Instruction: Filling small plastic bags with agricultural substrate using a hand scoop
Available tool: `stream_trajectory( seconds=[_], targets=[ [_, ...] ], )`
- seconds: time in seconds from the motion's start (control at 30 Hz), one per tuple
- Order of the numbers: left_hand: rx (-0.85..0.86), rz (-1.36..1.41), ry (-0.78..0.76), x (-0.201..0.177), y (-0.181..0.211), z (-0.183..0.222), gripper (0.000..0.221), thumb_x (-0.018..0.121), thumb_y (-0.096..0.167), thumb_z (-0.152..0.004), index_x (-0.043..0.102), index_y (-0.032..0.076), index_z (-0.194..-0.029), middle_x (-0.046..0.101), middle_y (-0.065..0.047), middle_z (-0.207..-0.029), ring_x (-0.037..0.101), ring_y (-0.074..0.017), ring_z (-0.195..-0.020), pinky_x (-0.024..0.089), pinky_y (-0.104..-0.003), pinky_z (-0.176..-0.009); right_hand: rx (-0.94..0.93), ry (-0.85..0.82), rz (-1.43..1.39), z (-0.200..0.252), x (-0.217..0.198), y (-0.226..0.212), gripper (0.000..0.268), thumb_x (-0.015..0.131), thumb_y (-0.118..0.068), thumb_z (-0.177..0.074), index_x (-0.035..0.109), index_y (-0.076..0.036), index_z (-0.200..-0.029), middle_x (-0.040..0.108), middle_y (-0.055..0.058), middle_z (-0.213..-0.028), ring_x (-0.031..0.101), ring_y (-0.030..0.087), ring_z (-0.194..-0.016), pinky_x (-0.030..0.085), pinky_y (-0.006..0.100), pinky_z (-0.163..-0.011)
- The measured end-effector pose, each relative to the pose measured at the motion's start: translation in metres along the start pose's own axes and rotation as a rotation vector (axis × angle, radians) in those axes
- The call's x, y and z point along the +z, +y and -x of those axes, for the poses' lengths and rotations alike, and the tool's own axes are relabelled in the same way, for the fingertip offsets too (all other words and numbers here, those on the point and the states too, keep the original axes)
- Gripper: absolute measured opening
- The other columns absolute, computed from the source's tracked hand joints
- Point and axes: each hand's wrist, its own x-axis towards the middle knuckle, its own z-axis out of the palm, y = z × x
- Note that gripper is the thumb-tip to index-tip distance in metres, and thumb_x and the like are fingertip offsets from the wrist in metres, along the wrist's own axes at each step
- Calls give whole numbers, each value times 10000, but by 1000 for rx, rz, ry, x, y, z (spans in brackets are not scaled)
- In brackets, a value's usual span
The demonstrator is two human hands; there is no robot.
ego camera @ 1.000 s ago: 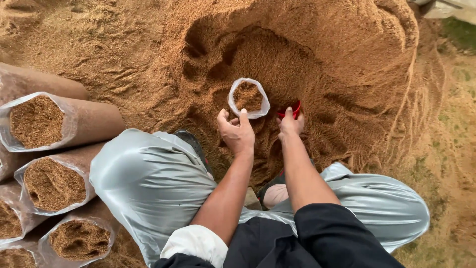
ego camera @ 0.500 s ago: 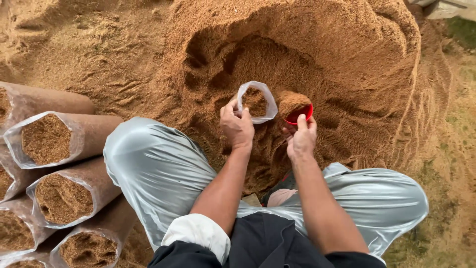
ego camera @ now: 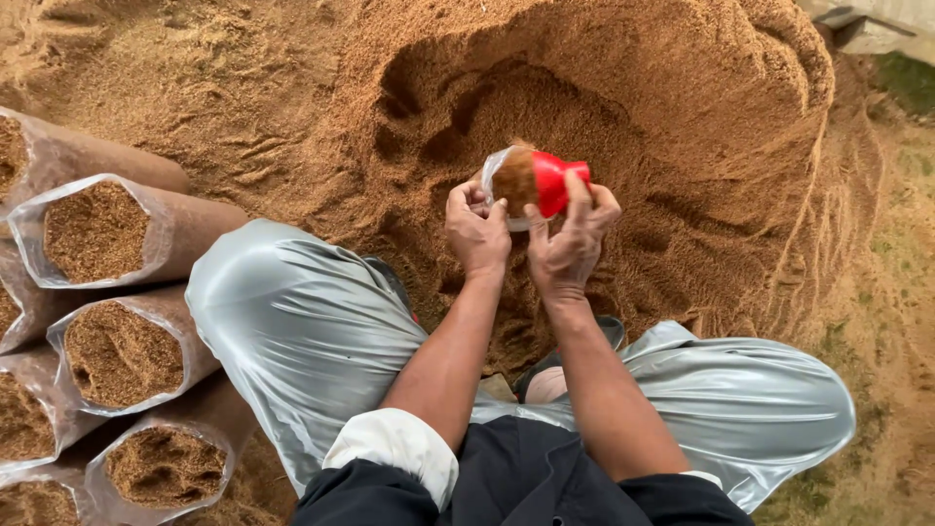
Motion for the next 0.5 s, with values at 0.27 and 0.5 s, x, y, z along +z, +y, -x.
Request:
stream_trajectory(
  seconds=[0.27,0.5],
  targets=[
    [-35,11,78,2,-31,-9,395,840,1,-685,654,41,-1032,629,-89,-941,704,-162,-647,577,-263,-566,-121,146,10,-7,0,19,501,788,-328,-970,529,-226,-1387,365,177,-1315,592,329,-1098,618,413,-805],
    [-133,-210,37,-7,-14,9,489,776,274,-820,697,45,-1245,661,-204,-1220,666,-371,-1137,545,-428,-975,1037,288,-315,28,72,194,528,837,-340,-899,591,-273,-1361,585,164,-1195,735,313,-936,697,406,-555]
  ],
)
